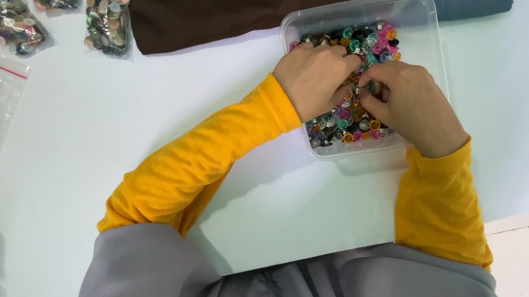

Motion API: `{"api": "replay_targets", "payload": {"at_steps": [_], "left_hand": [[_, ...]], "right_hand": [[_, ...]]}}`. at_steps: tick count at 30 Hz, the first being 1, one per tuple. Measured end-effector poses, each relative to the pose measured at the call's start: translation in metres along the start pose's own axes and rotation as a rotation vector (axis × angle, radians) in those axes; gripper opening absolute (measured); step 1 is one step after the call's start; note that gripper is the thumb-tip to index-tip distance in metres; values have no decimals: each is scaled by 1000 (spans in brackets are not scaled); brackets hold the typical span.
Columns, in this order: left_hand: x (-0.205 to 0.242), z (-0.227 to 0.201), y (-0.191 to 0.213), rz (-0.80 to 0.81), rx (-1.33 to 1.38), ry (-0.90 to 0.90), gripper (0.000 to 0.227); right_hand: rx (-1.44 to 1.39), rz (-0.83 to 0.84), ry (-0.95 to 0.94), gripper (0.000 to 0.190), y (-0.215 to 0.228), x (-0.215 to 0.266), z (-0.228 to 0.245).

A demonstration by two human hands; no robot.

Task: Sorting and bagging small colorful buttons from a plastic container into individual plastic bags.

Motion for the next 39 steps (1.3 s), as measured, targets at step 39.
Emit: {"api": "replay_targets", "payload": {"at_steps": [39], "left_hand": [[186, 25, 151, -1021, 90, -142, 21]], "right_hand": [[-562, -742, 703, 33, -8, 98, 146]]}}
Point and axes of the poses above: each hand's wrist, its own x-axis away from the middle knuckle, its own y-axis out of the back of the hand, z = x × y, the point moved 10 cm from there along -x, towards the middle knuckle, and after that the axes turned 14 degrees about -x, right-handed, at the moved point
